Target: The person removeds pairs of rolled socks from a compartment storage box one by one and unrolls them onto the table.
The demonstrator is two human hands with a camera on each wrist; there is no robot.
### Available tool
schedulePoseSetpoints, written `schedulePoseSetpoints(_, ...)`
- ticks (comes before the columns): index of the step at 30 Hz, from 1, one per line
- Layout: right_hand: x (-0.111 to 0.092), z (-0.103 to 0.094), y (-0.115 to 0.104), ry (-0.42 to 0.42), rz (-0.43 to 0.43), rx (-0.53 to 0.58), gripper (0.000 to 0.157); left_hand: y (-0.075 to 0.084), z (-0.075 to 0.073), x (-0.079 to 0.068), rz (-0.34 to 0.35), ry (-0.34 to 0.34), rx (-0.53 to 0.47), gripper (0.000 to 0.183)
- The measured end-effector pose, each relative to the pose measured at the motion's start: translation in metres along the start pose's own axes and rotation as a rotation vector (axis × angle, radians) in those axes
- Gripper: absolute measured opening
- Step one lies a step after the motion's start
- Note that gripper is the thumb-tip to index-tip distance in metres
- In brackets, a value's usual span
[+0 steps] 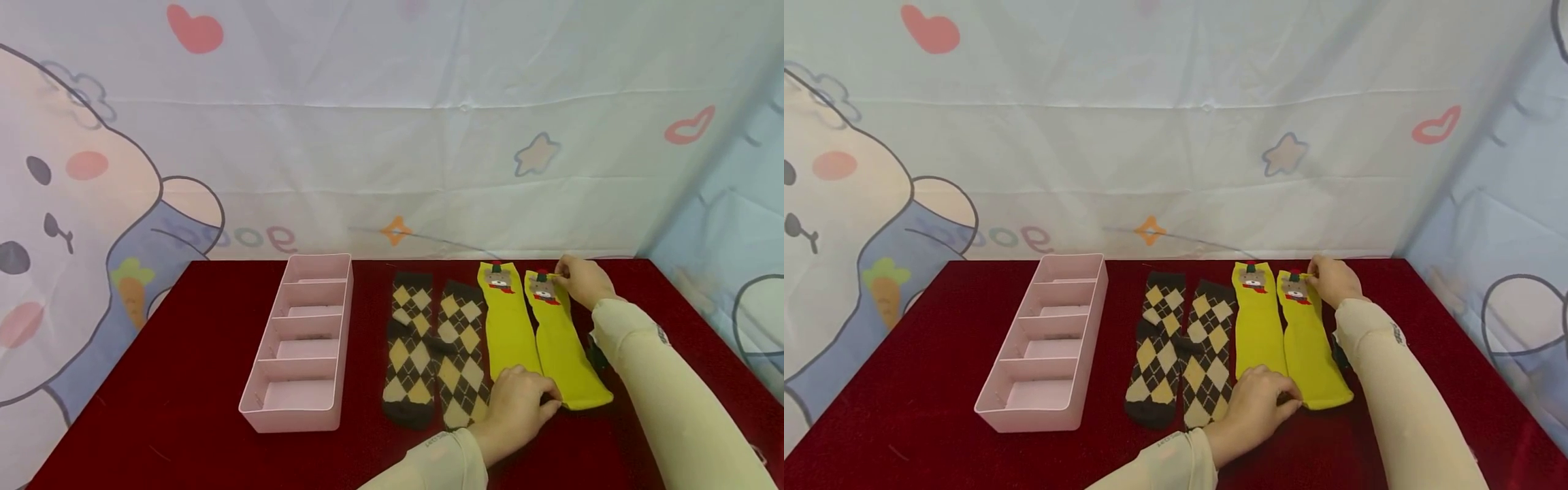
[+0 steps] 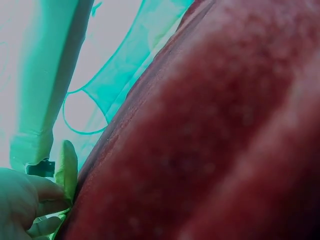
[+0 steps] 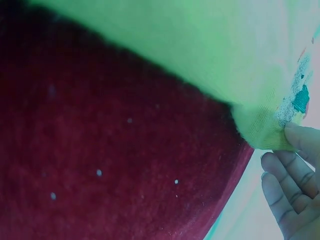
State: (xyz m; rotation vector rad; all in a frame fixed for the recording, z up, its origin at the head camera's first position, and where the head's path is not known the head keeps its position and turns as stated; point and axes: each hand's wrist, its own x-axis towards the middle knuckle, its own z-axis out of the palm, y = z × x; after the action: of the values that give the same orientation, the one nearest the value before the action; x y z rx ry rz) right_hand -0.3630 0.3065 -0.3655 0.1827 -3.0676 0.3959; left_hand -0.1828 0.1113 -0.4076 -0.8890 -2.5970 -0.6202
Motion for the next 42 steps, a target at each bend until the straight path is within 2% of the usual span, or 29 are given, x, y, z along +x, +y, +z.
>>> schedulePoseSetpoints(9, 0.0009, 0.0069, 0.0051, 0.002, -0.002, -0.007, 0.018, 0.0015, 0.0019, -0.0013, -0.002, -0.028, 0.005, 0.004)
schedulePoseSetpoints(15, 0.0009, 0.0087, 0.0068, -0.001, 0.01, 0.028, 0.021, 0.0012, 0.0032, -0.0017, -0.019, -0.029, -0.009, 0.004)
schedulePoseSetpoints(36, 0.0024, 0.0077, 0.0055, -0.021, 0.014, 0.053, 0.029, 0.0002, 0.0037, -0.002, -0.04, -0.043, -0.02, 0.006)
schedulePoseSetpoints(42, 0.0018, 0.0055, 0.0025, -0.023, 0.024, 0.077, 0.031, 0.0008, 0.0017, -0.0019, -0.032, -0.07, 0.009, 0.006)
